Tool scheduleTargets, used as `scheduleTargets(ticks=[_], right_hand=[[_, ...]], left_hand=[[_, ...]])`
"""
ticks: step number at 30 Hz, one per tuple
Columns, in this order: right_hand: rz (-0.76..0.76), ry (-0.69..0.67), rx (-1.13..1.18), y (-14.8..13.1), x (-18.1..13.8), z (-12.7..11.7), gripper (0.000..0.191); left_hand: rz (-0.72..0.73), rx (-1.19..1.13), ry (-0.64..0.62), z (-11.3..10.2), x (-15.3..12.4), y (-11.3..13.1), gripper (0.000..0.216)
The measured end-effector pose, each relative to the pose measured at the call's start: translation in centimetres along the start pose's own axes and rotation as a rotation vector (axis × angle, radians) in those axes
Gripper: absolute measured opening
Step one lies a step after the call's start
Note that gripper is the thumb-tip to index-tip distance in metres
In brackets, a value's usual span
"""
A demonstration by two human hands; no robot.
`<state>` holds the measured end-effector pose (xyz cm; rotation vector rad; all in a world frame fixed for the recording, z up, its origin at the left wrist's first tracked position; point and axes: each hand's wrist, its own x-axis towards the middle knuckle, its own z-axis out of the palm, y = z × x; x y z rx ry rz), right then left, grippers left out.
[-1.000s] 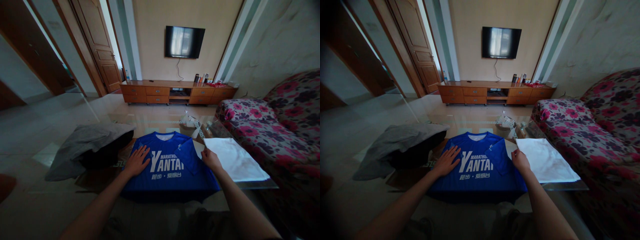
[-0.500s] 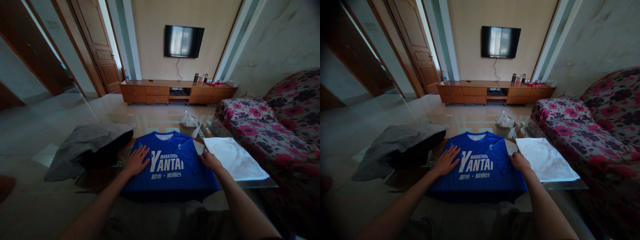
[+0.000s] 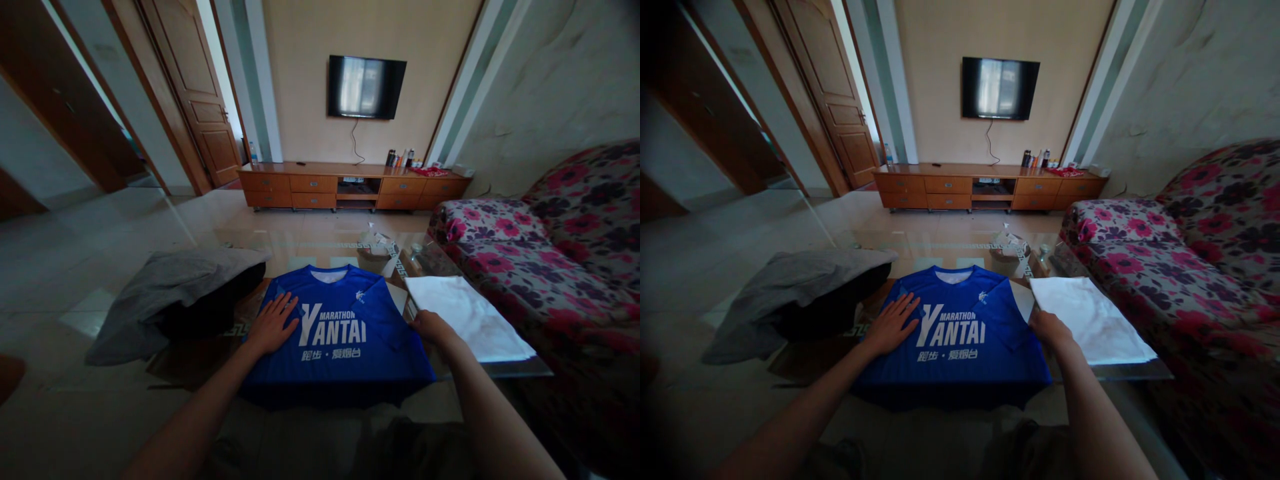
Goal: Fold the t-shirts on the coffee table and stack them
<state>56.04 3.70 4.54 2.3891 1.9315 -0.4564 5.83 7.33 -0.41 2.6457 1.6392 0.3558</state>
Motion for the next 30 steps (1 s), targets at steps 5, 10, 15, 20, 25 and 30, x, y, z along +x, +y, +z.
scheduleTargets(ticks=[5, 10, 15, 20, 25, 30], right_hand=[[-0.09, 0.262, 0.0, -3.9, -0.7, 1.1, 0.049], [-0.299, 0.318, -0.058, -8.0, -1.2, 4.5, 0.069], [-0.208, 0.262, -0.108, -8.6, -0.7, 6.2, 0.076], [-0.207, 0.243, -0.127, -8.7, 1.1, 5.4, 0.077], [-0.206, 0.24, -0.113, -8.8, 3.0, 5.1, 0.078], [-0.213, 0.232, -0.113, -8.7, 3.4, 5.5, 0.079]], left_hand=[[0.001, 0.002, 0.005, 0.1, 0.0, 0.0, 0.066], [-0.05, 0.012, 0.077, 0.3, -0.1, 0.0, 0.075], [-0.099, 0.017, 0.037, 1.1, 0.0, -0.5, 0.083], [-0.102, -0.004, 0.03, 1.3, 1.2, -1.3, 0.084], [-0.101, -0.019, 0.002, 1.3, 2.5, -2.0, 0.084], [-0.125, -0.057, -0.033, 1.4, 2.8, -2.2, 0.088]])
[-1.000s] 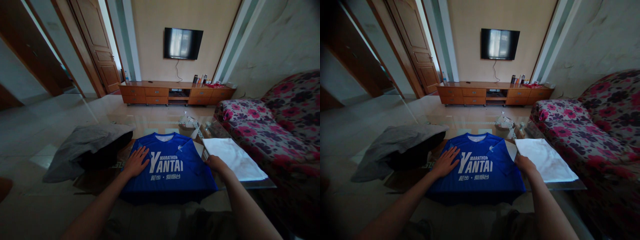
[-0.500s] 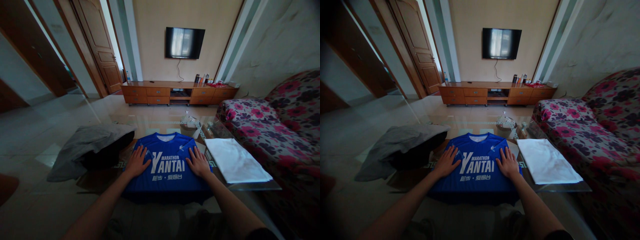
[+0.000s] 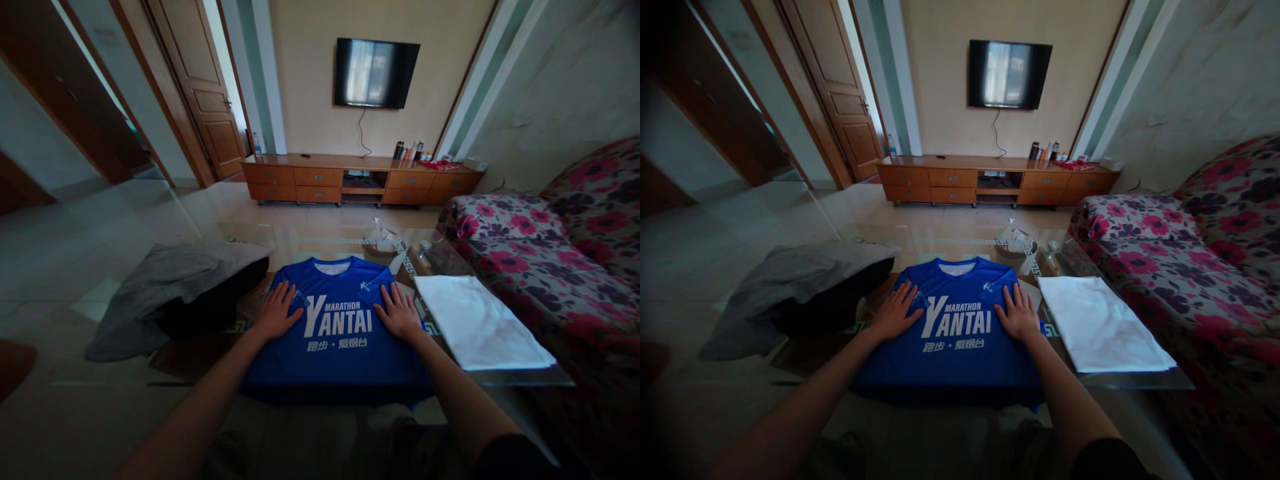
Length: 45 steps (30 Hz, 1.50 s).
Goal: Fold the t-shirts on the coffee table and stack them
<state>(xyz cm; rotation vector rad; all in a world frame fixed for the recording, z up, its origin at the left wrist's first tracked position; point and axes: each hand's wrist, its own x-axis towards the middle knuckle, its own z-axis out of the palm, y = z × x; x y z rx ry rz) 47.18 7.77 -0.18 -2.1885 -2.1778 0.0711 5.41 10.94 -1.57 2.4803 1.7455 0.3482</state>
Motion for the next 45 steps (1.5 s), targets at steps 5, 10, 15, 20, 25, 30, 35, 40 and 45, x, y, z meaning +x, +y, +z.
scheduleTargets(ticks=[5, 10, 15, 20, 25, 30, 35, 40, 45], right_hand=[[0.01, -0.014, 0.017, -0.2, -0.2, -0.2, 0.079], [0.069, 0.006, 0.078, -0.7, 0.9, -1.7, 0.066], [0.194, 0.12, 0.202, -0.6, 3.8, -2.6, 0.044], [0.273, 0.169, 0.265, 0.6, 7.3, -2.2, 0.047], [0.321, 0.131, 0.3, 2.1, 10.6, -2.3, 0.049], [0.341, 0.063, 0.349, 3.7, 14.4, -3.3, 0.03], [0.405, 0.069, 0.404, 5.2, 17.9, -4.5, 0.032], [0.358, 0.071, 0.446, 4.8, 20.1, -4.8, 0.043], [0.176, 0.081, 0.383, 2.8, 18.5, -4.3, 0.055]], left_hand=[[-0.095, -0.203, 0.02, -1.6, 1.4, -0.4, 0.069], [-0.368, -0.117, 0.271, -2.7, 3.5, -2.3, 0.043], [-0.428, -0.099, 0.23, -1.7, 5.0, -3.8, 0.037], [-0.44, -0.136, 0.206, -1.3, 6.9, -4.2, 0.032], [-0.433, -0.166, 0.192, -1.1, 8.5, -4.5, 0.024], [-0.447, -0.182, 0.161, -1.3, 10.2, -5.2, 0.013], [-0.461, -0.166, 0.228, -2.6, 13.8, -5.7, 0.01], [-0.456, -0.144, 0.323, -3.8, 17.3, -5.0, 0.022], [-0.267, -0.046, 0.336, -3.5, 15.9, -2.8, 0.05]])
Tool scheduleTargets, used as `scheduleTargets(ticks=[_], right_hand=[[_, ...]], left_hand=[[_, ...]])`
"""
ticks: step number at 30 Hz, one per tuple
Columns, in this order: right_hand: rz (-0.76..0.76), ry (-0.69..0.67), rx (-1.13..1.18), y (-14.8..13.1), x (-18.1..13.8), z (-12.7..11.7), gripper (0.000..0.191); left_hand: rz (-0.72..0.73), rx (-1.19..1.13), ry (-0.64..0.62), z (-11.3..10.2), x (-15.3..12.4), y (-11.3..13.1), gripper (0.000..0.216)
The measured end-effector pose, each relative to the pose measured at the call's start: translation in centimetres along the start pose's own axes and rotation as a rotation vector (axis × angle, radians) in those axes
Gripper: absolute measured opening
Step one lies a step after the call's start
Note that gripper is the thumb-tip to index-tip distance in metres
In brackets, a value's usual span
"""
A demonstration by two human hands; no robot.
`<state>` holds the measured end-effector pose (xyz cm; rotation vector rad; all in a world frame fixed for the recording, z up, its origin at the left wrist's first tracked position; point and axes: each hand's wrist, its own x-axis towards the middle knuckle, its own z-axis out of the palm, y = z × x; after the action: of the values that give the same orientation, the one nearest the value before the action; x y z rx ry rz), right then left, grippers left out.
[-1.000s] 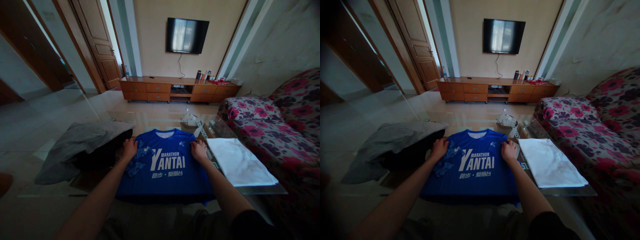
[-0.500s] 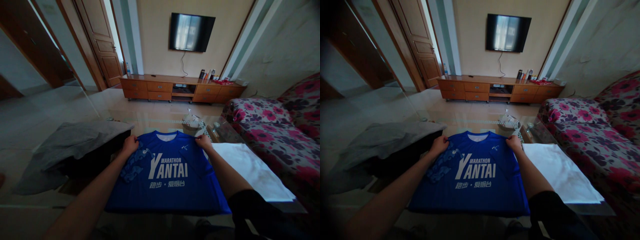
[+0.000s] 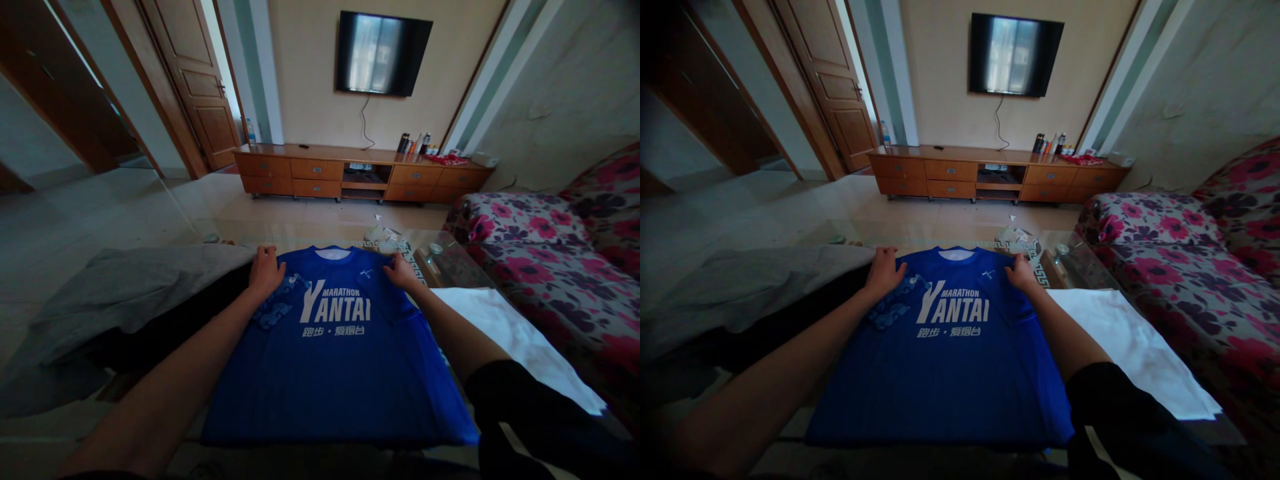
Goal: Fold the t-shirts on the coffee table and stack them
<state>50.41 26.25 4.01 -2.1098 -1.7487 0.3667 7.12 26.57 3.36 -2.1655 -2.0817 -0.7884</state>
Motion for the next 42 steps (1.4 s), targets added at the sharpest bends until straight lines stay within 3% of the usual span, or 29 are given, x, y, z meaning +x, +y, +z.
scheduleTargets(ticks=[4, 6, 10, 16, 20, 24, 26, 27, 29, 32, 34, 36, 38, 42], right_hand=[[-0.228, -0.032, -0.173, 0.4, -4.4, 0.9, 0.059], [-0.291, -0.083, -0.273, 1.0, -6.6, 1.5, 0.065], [-0.265, -0.156, -0.352, 1.4, -8.9, 2.6, 0.069], [-0.172, -0.052, -0.33, -0.2, -10.9, 2.5, 0.075], [-0.204, -0.067, -0.222, -0.2, -13.4, 2.1, 0.076], [-0.277, 0.061, -0.034, 1.0, -15.4, -0.8, 0.068], [-0.293, 0.091, 0.074, 1.7, -16.8, -3.3, 0.059], [-0.284, 0.04, 0.133, 2.1, -17.9, -4.7, 0.053], [-0.214, -0.21, 0.259, 3.2, -20.9, -7.4, 0.049], [-0.07, -0.717, 0.479, 5.7, -26.7, -10.5, 0.054], [0.03, -1.027, 0.45, 8.1, -30.5, -11.4, 0.053], [0.103, -1.16, 0.385, 10.6, -33.4, -11.1, 0.046], [0.148, -1.11, 0.286, 12.8, -35.1, -9.6, 0.041], [0.253, -0.772, 0.175, 15.4, -35.9, -5.5, 0.054]], left_hand=[[0.243, 0.03, -0.183, 0.0, -3.7, -0.2, 0.054], [0.279, 0.04, -0.249, 0.3, -5.4, -0.8, 0.065], [0.28, 0.039, -0.37, 0.7, -7.4, -1.6, 0.073], [0.197, 0.068, -0.136, -0.9, -9.5, -0.2, 0.066], [0.215, -0.014, -0.238, -2.4, -11.9, -0.1, 0.065], [0.203, -0.129, -0.115, -6.1, -14.1, -0.2, 0.06], [0.167, -0.217, -0.129, -9.0, -15.3, 0.1, 0.05], [0.134, -0.28, -0.194, -10.6, -16.1, 0.3, 0.044], [0.043, -0.449, -0.441, -13.8, -18.0, 0.4, 0.039], [-0.078, -0.724, -1.025, -17.7, -21.8, -0.2, 0.044], [-0.13, -0.785, -1.424, -19.0, -24.7, -1.4, 0.045], [-0.184, -0.729, -1.695, -18.8, -27.5, -3.1, 0.047], [-0.285, -0.607, -1.767, -17.5, -29.8, -5.0, 0.051], [-0.505, -0.432, -1.317, -13.6, -32.4, -7.8, 0.068]])
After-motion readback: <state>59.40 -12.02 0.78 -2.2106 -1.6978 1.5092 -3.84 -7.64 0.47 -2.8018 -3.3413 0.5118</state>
